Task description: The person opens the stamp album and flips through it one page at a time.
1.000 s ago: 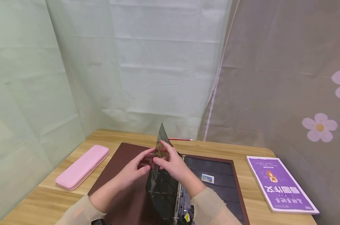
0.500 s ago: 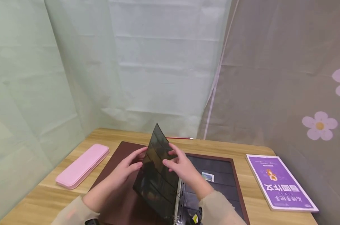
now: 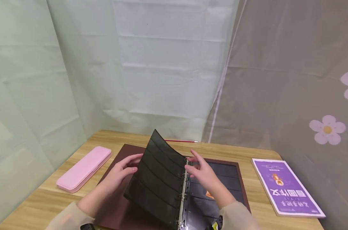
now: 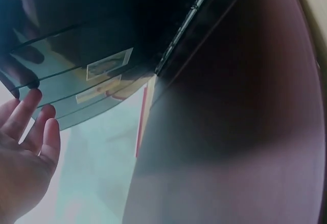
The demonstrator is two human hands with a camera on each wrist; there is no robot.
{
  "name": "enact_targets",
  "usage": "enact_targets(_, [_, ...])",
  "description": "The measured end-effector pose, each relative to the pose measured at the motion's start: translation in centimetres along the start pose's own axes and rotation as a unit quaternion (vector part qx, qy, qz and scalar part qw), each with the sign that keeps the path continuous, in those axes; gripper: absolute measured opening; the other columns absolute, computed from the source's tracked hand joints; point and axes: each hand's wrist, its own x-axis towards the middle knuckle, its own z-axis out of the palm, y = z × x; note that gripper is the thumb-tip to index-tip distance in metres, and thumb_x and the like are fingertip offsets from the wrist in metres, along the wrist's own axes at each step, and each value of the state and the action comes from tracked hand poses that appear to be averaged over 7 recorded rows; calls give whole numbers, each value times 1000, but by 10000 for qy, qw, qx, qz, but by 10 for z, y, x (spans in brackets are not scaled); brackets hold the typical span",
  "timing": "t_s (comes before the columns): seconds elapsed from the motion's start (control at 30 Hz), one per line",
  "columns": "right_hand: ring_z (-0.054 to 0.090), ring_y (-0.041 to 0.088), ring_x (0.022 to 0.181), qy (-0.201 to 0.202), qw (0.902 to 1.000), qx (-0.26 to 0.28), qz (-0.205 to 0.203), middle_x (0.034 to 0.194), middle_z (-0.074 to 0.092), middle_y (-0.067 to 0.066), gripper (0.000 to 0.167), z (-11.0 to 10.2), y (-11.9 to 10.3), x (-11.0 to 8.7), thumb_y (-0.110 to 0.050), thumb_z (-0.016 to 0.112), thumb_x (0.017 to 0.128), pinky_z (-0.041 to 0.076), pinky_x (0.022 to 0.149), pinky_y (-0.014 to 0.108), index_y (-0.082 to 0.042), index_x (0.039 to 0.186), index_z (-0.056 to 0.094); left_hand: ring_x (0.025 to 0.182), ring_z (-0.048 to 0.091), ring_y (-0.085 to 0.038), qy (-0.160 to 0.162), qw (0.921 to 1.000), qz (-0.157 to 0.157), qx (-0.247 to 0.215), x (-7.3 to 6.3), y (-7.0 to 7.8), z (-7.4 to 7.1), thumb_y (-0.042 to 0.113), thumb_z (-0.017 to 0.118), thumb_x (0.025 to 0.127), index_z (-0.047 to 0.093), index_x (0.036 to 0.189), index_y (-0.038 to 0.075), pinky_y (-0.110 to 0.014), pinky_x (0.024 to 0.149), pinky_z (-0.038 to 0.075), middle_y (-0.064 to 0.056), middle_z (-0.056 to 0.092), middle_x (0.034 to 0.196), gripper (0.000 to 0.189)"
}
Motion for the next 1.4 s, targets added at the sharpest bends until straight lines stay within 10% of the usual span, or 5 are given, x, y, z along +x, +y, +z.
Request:
enact_targets(1.0, [58, 28, 92, 749, 9969, -157, 178, 124, 45, 29, 65, -70, 49, -45, -14, 54, 95, 49, 68, 30, -4, 148, 18, 110, 57, -27, -146, 9796, -807, 1837, -25, -56, -34, 9, 61, 85, 51, 133, 6, -32, 83, 47, -13, 62, 119, 49])
enact_targets(1.13, [60, 24, 92, 859, 9956, -314, 210, 124, 46, 29, 65, -77, 51, -51, -13, 53, 95, 50, 68, 30, -3, 148, 17, 114, 53, -28, -298, 9652, -663, 2512, -27, -62, -34, 13, 62, 84, 52, 133, 5, -44, 92, 42, -8, 64, 116, 50])
enact_targets(1.4, [60, 23, 92, 1073, 9924, -413, 434, 124, 46, 30, 65, -84, 63, -61, -12, 54, 95, 49, 68, 29, 0, 147, 16, 114, 50, -30, -538, 9042, -327, 4225, -35, -72, -28, 25, 67, 81, 56, 130, 4, -51, 87, 35, -8, 64, 114, 54])
